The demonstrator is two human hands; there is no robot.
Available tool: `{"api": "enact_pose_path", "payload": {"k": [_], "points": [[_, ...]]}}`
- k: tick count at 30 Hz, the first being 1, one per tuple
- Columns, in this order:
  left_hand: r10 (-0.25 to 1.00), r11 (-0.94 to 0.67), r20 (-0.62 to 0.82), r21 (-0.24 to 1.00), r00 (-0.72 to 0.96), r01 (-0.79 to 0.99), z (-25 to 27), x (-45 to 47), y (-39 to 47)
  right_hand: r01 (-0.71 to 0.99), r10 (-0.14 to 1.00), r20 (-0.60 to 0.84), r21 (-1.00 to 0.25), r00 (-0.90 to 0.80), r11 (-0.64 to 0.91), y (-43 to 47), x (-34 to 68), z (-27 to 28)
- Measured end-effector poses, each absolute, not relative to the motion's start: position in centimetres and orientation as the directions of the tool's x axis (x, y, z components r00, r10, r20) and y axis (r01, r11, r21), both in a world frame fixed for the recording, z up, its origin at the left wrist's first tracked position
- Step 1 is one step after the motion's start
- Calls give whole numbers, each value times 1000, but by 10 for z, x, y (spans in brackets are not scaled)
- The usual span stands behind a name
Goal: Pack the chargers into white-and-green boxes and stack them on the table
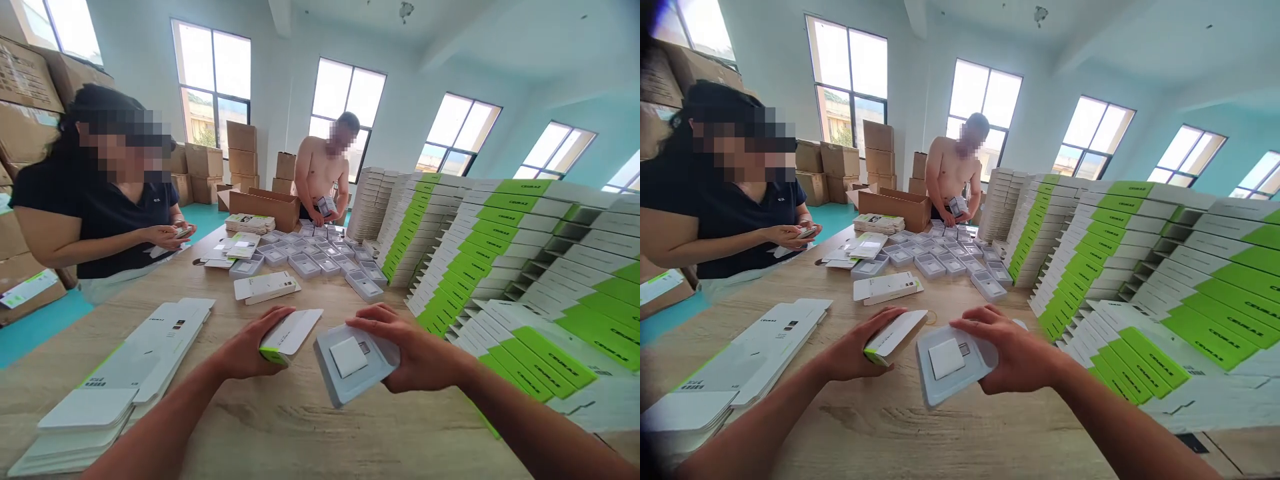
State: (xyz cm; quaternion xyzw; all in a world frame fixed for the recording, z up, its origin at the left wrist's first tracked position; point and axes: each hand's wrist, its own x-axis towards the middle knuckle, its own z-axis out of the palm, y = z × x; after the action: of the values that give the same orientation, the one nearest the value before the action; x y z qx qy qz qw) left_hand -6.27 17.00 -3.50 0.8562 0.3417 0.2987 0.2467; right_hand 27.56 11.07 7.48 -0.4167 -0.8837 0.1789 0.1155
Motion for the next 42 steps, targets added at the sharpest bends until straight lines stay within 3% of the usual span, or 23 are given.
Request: {"api": "enact_pose_path", "payload": {"k": [3, 6, 10, 13, 16, 19, 21, 23, 26, 30, 32, 36, 39, 42], "points": [[689, -705, 379, 548, 618, 450, -39, -52, 163, 730, 871, 93, -506, -483, 459, 86, 266, 71], [645, -759, 420, 449, 638, 472, -40, -41, 155, 803, 945, 118, -502, -304, 321, 74, 246, 61], [617, -787, 475, 344, 628, 513, -39, -31, 146, 846, 962, 234, -477, -141, 240, 58, 208, 42], [620, -783, 501, 339, 605, 521, -35, -26, 138, 848, 943, 324, -476, -79, 235, 45, 191, 32], [648, -762, 497, 411, 578, 501, -31, -22, 127, 738, 912, 342, -550, -226, 390, 31, 198, 34], [698, -691, 440, 621, 565, 370, -30, -20, 112, 539, 843, 465, -652, -271, 533, 17, 219, 37], [693, -538, 328, 828, 642, 159, -32, -17, 100, 431, 830, 520, -714, -202, 552, 12, 228, 33], [628, -327, 243, 944, 739, -32, -33, -11, 87, 304, 851, 481, -795, -212, 525, 9, 229, 22], [657, -154, 211, 977, 724, -146, -36, 2, 67, 196, 884, 440, -864, -155, 465, 6, 225, -2], [869, -196, 293, 944, 399, -266, -49, 12, 47, 159, 892, 450, -884, 37, 439, 6, 225, -39], [872, -283, 351, 930, 341, -235, -58, 10, 42, 185, 884, 466, -873, 41, 452, 7, 228, -54], [815, -445, 412, 895, 407, -15, -66, -7, 38, 328, 799, 599, -744, -57, 582, 11, 233, -66], [730, -638, 494, 740, 471, 212, -52, -22, 38, 361, 726, 669, -645, -158, 673, 12, 232, -62], [666, -739, 483, 533, 569, 412, -33, -32, 36, 380, 690, 690, -590, -221, 712, 12, 231, -56]]}}
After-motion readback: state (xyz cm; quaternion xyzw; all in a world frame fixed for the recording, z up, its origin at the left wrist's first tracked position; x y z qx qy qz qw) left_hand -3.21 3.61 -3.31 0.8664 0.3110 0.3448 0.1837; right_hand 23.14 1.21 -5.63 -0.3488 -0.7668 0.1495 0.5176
